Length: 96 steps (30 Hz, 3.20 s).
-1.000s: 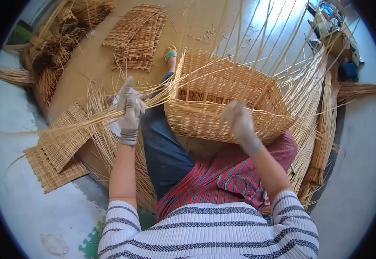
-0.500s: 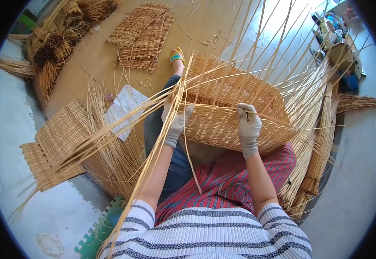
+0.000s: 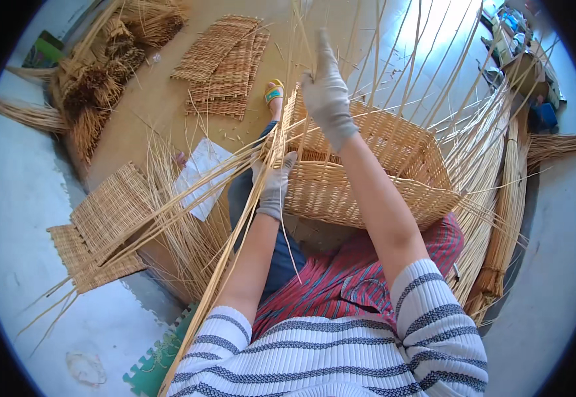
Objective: Weaving a basket using long straw or wicker strands, including measuring and trimming with shears.
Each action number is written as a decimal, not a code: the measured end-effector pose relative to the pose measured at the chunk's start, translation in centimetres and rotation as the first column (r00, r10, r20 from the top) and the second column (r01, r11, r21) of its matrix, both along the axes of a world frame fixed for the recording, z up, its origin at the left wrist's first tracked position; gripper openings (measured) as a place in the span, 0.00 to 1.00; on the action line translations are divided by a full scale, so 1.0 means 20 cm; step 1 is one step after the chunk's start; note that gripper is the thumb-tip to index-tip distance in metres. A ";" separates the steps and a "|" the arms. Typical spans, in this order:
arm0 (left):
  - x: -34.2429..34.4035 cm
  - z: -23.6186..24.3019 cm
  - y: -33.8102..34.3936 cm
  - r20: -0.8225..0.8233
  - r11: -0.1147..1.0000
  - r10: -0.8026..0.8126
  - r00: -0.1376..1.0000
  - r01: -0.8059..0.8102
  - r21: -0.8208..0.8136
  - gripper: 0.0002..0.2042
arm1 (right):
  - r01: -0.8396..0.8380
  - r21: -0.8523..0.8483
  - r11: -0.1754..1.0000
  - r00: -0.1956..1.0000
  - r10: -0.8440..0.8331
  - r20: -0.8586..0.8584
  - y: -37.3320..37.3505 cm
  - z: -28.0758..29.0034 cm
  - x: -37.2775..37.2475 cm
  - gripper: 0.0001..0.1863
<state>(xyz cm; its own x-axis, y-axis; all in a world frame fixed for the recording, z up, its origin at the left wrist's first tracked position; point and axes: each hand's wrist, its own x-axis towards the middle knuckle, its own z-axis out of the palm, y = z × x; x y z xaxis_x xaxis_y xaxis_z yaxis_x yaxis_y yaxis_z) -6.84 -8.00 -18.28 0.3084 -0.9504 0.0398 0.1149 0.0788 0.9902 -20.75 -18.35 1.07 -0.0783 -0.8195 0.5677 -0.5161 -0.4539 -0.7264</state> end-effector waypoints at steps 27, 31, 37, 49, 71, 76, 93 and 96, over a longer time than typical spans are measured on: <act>-0.32 0.26 0.02 0.203 0.830 -0.525 0.827 0.445 0.337 0.11 | 0.025 0.085 0.996 0.882 -0.061 0.467 0.58 -0.55 -0.82 0.22; -0.48 0.37 0.12 0.461 0.966 0.003 0.887 0.117 -0.231 0.08 | -0.182 0.414 0.892 0.555 -0.254 0.792 1.08 -0.84 -1.12 0.10; -0.84 0.34 0.00 0.386 0.655 -0.755 0.529 0.612 0.443 0.25 | 0.239 0.598 0.765 0.532 -0.618 0.578 0.95 -0.48 -1.09 0.14; -0.95 0.32 0.11 0.350 0.910 -0.400 0.847 0.323 0.259 0.14 | 0.126 0.359 0.925 0.756 -0.324 0.569 1.20 -0.81 -1.61 0.17; -1.79 0.53 0.45 0.860 0.736 -0.440 0.260 0.654 0.178 0.34 | 0.486 0.120 0.865 0.872 -0.473 -0.123 1.06 -0.41 -2.09 0.09; -1.84 0.40 0.38 0.886 0.680 -0.464 -0.020 0.632 0.371 0.37 | 0.292 0.155 0.944 0.548 -0.298 0.782 0.82 -0.34 -2.37 0.19; 0.00 0.18 0.33 0.593 0.961 0.103 0.799 -0.233 0.147 0.21 | 0.115 0.372 0.921 0.992 -0.089 -0.086 1.34 -0.57 -1.45 0.13; 0.34 0.27 0.26 0.177 0.899 -0.093 0.980 0.006 0.437 0.22 | -0.335 0.664 0.668 0.904 0.427 0.025 1.27 -0.46 -0.79 0.15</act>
